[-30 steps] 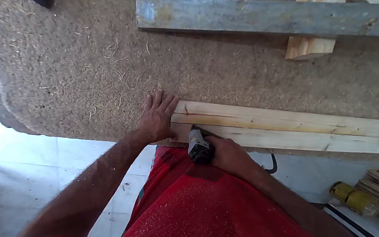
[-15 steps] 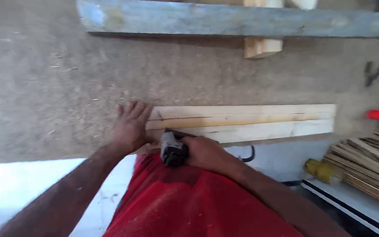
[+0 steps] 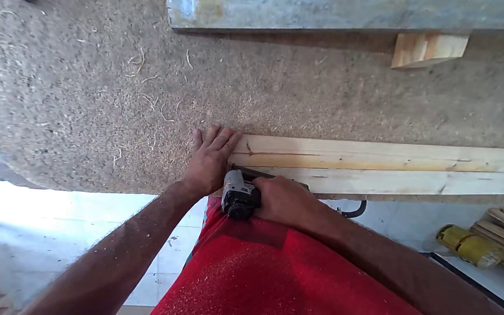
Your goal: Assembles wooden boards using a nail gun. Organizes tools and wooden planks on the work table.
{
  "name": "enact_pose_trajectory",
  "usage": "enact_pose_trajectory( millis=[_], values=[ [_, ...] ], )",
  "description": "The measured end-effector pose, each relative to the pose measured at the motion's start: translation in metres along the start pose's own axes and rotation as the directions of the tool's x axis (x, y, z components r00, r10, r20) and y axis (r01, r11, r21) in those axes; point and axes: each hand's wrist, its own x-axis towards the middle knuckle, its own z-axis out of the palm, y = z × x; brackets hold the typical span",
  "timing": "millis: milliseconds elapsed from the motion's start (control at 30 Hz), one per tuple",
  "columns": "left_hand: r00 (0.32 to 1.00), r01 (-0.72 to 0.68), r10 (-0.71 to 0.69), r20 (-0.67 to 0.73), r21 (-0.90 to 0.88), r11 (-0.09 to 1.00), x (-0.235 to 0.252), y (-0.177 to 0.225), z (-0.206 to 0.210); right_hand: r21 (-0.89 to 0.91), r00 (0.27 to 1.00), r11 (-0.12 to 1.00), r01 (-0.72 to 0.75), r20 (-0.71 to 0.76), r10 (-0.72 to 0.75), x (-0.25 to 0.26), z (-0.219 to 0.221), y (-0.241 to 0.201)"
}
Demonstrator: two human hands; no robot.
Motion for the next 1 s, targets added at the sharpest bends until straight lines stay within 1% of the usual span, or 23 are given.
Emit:
enact_pose_trajectory(
  millis=[133,233,300,367,467,567,667,733,833,933,967,1000],
  values=[
    [1.000,-0.006,0.006,-0.007,0.020,1.000,0.000,-0.001,0.003,0.033,0.994,0.995,-0.089,0.069,0.086,-0.006,-0.010,-0.011],
    [1.000,-0.002,0.002,-0.002,0.025,1.000,0.000,-0.001,0.003,0.018,0.995,0.996,-0.084,0.052,0.083,-0.008,-0.007,-0.007],
    [1.000,-0.003,0.003,0.003,-0.001,1.000,0.001,-0.002,0.002,0.027,0.995,0.995,-0.092,0.044,0.091,-0.011,-0.007,-0.002],
    [0.999,0.016,-0.017,0.031,0.007,1.000,0.002,0.000,0.001,0.042,0.994,0.994,-0.105,0.043,0.103,-0.015,-0.007,0.004],
    [0.997,0.039,-0.041,0.058,0.039,0.998,0.003,0.001,0.002,0.063,0.997,0.995,-0.079,-0.002,0.079,-0.021,-0.003,0.016],
    [0.998,0.035,-0.037,0.058,0.043,0.998,0.002,-0.001,0.003,0.097,0.992,0.987,-0.125,0.022,0.124,-0.027,-0.003,0.027],
    [0.996,0.053,-0.057,0.074,0.059,0.997,0.003,0.001,0.001,0.101,0.995,0.990,-0.095,-0.018,0.097,-0.031,0.002,0.044],
    [0.992,0.070,-0.079,0.096,0.090,0.993,0.003,0.004,-0.001,0.128,0.994,0.987,-0.100,-0.021,0.103,-0.034,0.001,0.054],
    [0.981,0.123,-0.142,0.129,0.147,0.981,0.001,0.017,-0.006,0.151,0.995,0.984,-0.093,-0.011,0.095,-0.041,-0.004,0.073],
    [0.954,0.219,-0.260,0.149,0.247,0.944,0.000,0.047,-0.008,0.160,0.996,0.983,-0.087,-0.004,0.089,-0.048,-0.007,0.093],
    [0.953,0.236,-0.273,0.129,0.247,0.940,0.001,0.060,-0.006,0.157,0.997,0.984,-0.078,0.000,0.079,-0.049,-0.008,0.100],
    [0.965,0.228,-0.250,0.084,0.216,0.950,0.003,0.072,0.000,0.157,0.998,0.986,-0.060,0.006,0.060,-0.049,-0.009,0.107]
  ],
)
